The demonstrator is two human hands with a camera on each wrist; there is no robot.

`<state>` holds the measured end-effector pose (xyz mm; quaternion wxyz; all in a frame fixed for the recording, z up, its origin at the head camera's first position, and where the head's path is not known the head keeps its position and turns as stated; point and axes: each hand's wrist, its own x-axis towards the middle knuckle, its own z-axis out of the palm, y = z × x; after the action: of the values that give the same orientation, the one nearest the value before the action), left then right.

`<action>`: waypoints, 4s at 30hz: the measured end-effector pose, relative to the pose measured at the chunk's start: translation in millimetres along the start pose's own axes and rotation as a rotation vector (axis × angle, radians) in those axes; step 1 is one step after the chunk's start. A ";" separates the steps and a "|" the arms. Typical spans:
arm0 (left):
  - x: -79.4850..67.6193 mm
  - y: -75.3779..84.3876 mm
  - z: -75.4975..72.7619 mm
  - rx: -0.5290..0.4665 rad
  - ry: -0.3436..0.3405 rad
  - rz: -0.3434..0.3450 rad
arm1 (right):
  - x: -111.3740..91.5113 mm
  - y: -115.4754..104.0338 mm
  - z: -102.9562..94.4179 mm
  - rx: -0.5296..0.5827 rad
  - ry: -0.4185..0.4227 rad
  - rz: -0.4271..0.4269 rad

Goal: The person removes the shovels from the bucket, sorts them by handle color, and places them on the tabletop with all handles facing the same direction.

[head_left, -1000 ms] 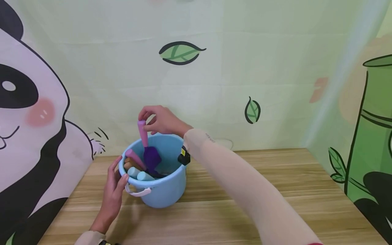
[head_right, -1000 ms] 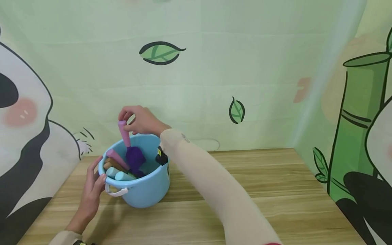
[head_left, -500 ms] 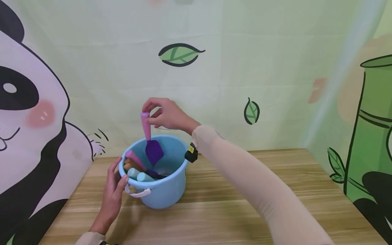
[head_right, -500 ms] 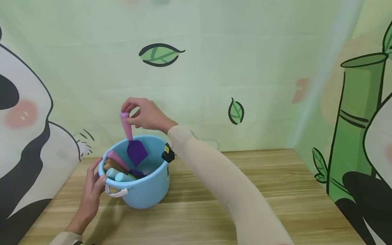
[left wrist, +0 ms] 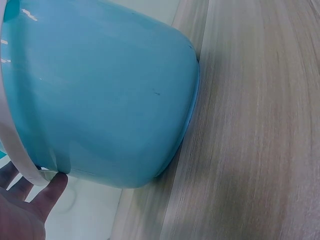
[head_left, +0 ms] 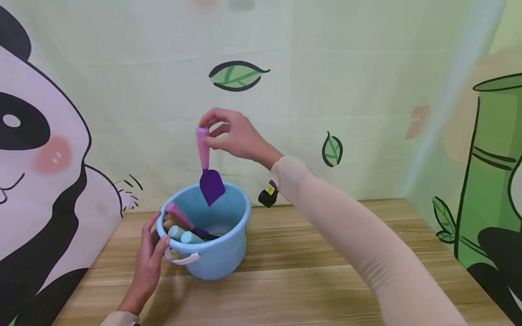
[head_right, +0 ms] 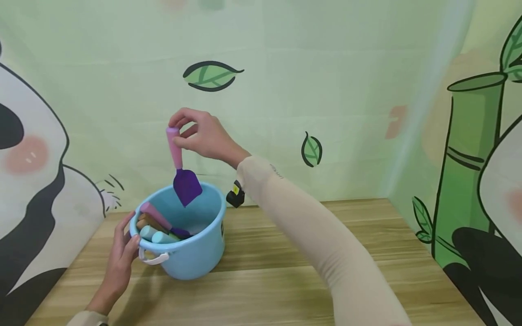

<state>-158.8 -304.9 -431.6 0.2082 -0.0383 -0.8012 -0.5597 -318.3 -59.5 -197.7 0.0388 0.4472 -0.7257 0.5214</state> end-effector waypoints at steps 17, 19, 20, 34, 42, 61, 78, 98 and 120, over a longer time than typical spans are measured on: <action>3.0 -2.0 -2.5 0.008 0.003 -0.014 | -11.7 -2.6 -41.1 0.129 0.150 -0.058; 2.9 -1.0 -2.1 0.004 0.004 -0.015 | -14.8 -2.8 -46.6 0.127 0.167 -0.055; 2.7 -0.3 -1.7 0.004 0.003 -0.014 | -16.6 -2.6 -49.4 0.125 0.176 -0.055; 2.4 3.0 2.7 -0.021 -0.007 0.014 | -52.7 13.3 -96.3 0.045 0.311 -0.014; -1.0 6.5 0.9 -0.044 -0.005 0.017 | -75.1 22.2 -118.8 0.001 0.357 0.037; -5.3 8.3 -3.4 -0.110 0.030 0.045 | -130.4 39.3 -165.6 -0.142 0.431 0.146; -11.3 11.1 -7.2 -0.102 0.034 0.038 | -169.9 59.8 -194.7 -0.240 0.447 0.245; -10.8 8.6 -9.5 -0.068 0.014 0.017 | -220.3 82.5 -216.6 -0.316 0.417 0.399; -10.9 10.8 -8.6 -0.097 0.027 0.024 | -260.0 119.2 -219.1 -0.300 0.321 0.557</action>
<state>-143.2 -306.9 -423.7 0.2235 -0.0505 -0.7696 -0.5960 -335.2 278.9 -320.3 0.0737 0.1339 -0.8729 0.4633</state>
